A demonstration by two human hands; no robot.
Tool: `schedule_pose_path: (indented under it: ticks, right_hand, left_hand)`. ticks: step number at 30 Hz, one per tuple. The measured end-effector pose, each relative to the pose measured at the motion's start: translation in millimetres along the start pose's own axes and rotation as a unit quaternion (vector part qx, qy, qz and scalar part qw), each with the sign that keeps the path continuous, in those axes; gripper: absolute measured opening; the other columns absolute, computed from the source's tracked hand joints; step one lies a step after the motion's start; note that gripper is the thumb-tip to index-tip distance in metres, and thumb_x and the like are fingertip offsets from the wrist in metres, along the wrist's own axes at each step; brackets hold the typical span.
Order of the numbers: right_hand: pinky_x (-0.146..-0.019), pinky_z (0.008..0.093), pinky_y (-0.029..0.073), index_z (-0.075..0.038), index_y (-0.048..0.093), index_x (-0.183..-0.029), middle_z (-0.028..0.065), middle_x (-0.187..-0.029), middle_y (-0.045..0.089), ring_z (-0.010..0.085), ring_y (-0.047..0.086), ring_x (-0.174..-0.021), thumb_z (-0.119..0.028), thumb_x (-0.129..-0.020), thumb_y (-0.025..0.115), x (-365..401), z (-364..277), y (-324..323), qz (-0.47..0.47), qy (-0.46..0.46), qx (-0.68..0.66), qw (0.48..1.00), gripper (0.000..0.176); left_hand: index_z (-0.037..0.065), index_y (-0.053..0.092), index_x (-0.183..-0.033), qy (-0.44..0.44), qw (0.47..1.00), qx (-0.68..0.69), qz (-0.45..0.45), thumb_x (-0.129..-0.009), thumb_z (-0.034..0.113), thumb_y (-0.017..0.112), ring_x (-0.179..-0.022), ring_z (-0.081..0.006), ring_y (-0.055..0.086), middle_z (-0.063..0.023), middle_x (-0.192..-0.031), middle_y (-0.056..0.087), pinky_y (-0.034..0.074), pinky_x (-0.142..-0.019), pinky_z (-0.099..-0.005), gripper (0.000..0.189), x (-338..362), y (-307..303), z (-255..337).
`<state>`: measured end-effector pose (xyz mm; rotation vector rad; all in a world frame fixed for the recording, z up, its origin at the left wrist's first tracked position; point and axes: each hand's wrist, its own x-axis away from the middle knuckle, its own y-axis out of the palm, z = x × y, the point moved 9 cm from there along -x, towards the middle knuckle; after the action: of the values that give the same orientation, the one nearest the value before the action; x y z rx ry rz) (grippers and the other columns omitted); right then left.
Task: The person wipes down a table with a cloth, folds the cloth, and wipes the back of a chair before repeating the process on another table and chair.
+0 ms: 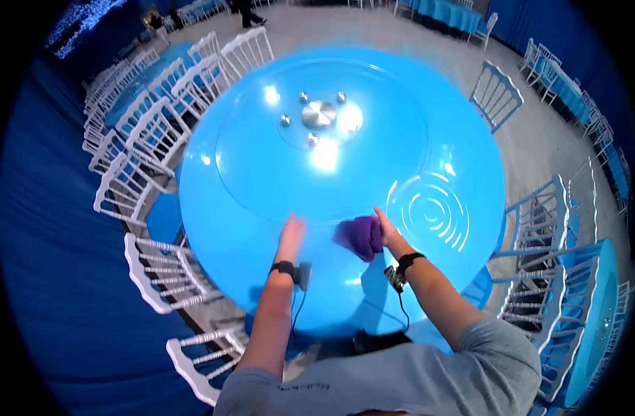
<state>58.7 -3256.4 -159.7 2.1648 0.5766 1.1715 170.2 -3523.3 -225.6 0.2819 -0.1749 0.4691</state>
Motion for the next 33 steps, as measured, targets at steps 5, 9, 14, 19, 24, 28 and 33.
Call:
schedule_pose_path:
  ticks: [5, 9, 14, 19, 24, 28, 33]
  right_hand:
    - [-0.067, 0.0355, 0.050, 0.001, 0.054, -0.089, 0.0114, -0.082, 0.061, 0.0238, 0.060, -0.076, -0.037, -0.089, 0.046, -77, 10, -36, 0.082, 0.000, -0.051, 0.995, 0.038]
    - [-0.060, 0.0351, 0.049, 0.001, 0.054, -0.085, 0.0096, -0.074, 0.059, 0.0222, 0.057, -0.064, -0.030, -0.089, 0.049, -61, -4, -36, 0.036, -0.015, 0.035, 0.999, 0.031]
    - [-0.056, 0.0341, 0.046, 0.001, 0.055, -0.081, 0.0076, -0.071, 0.058, 0.0202, 0.055, -0.060, -0.027, -0.089, 0.050, -27, -34, -70, 0.135, -0.108, 0.085, 0.981, 0.029]
    - [-0.055, 0.0327, 0.047, 0.000, 0.054, -0.079, 0.0083, -0.070, 0.058, 0.0200, 0.056, -0.059, -0.027, -0.089, 0.049, 13, -35, -88, 0.110, -0.081, 0.066, 0.988, 0.029]
    - [-0.055, 0.0330, 0.047, 0.000, 0.054, -0.079, 0.0083, -0.070, 0.058, 0.0205, 0.056, -0.059, -0.027, -0.089, 0.049, 36, -13, -120, 0.124, -0.065, 0.085, 0.986, 0.029]
    - [-0.055, 0.0319, 0.048, 0.001, 0.055, -0.079, 0.0089, -0.070, 0.058, 0.0205, 0.057, -0.059, -0.026, -0.088, 0.051, 67, 3, -137, 0.130, -0.067, 0.052, 0.988, 0.028]
    - [-0.057, 0.0345, 0.046, 0.002, 0.058, -0.079, 0.0096, -0.072, 0.060, 0.0203, 0.057, -0.061, -0.030, -0.087, 0.052, 89, -23, -161, 0.224, -0.145, 0.177, 0.947, 0.033]
  left_hand:
    - [-0.001, 0.015, -0.132, -0.118, 0.947, 0.277, 0.111, -0.092, 0.014, 0.037, -0.107, -0.0348, 0.047, -0.0249, -0.127, 0.037, 0.041, -0.091, -0.0418, 0.048, -35, -11, -21]
    - [0.009, 0.054, -0.095, 0.193, 0.941, -0.277, -0.001, -0.086, 0.022, 0.040, -0.087, -0.0265, 0.058, -0.0130, -0.095, 0.060, 0.047, -0.075, -0.0377, 0.021, -24, 25, 24]
    - [-0.003, 0.032, -0.104, -0.134, 0.966, -0.219, -0.024, -0.088, -0.001, 0.031, -0.111, -0.0418, 0.044, -0.0317, -0.122, 0.039, 0.044, -0.088, -0.0452, 0.016, -3, 56, -24]
    - [0.010, 0.056, -0.104, 0.149, 0.960, -0.239, -0.002, -0.088, 0.028, 0.035, -0.073, -0.0301, 0.058, -0.0137, -0.093, 0.061, 0.047, -0.066, -0.0370, 0.032, 28, 78, -43]
    - [0.011, 0.057, -0.098, 0.056, 0.963, -0.262, -0.038, -0.087, 0.026, 0.037, -0.083, -0.0310, 0.056, -0.0152, -0.093, 0.058, 0.046, -0.071, -0.0384, 0.027, 81, 88, -48]
    - [0.008, 0.057, -0.095, 0.119, 0.986, -0.083, -0.079, -0.086, 0.027, 0.041, -0.086, -0.0306, 0.055, -0.0128, -0.097, 0.058, 0.046, -0.073, -0.0380, 0.026, 121, 101, -56]
    - [0.000, 0.046, -0.113, -0.318, 0.918, 0.221, 0.083, -0.089, 0.026, 0.048, -0.100, -0.0318, 0.052, -0.0181, -0.101, 0.056, 0.045, -0.081, -0.0422, 0.035, 172, 81, -39]
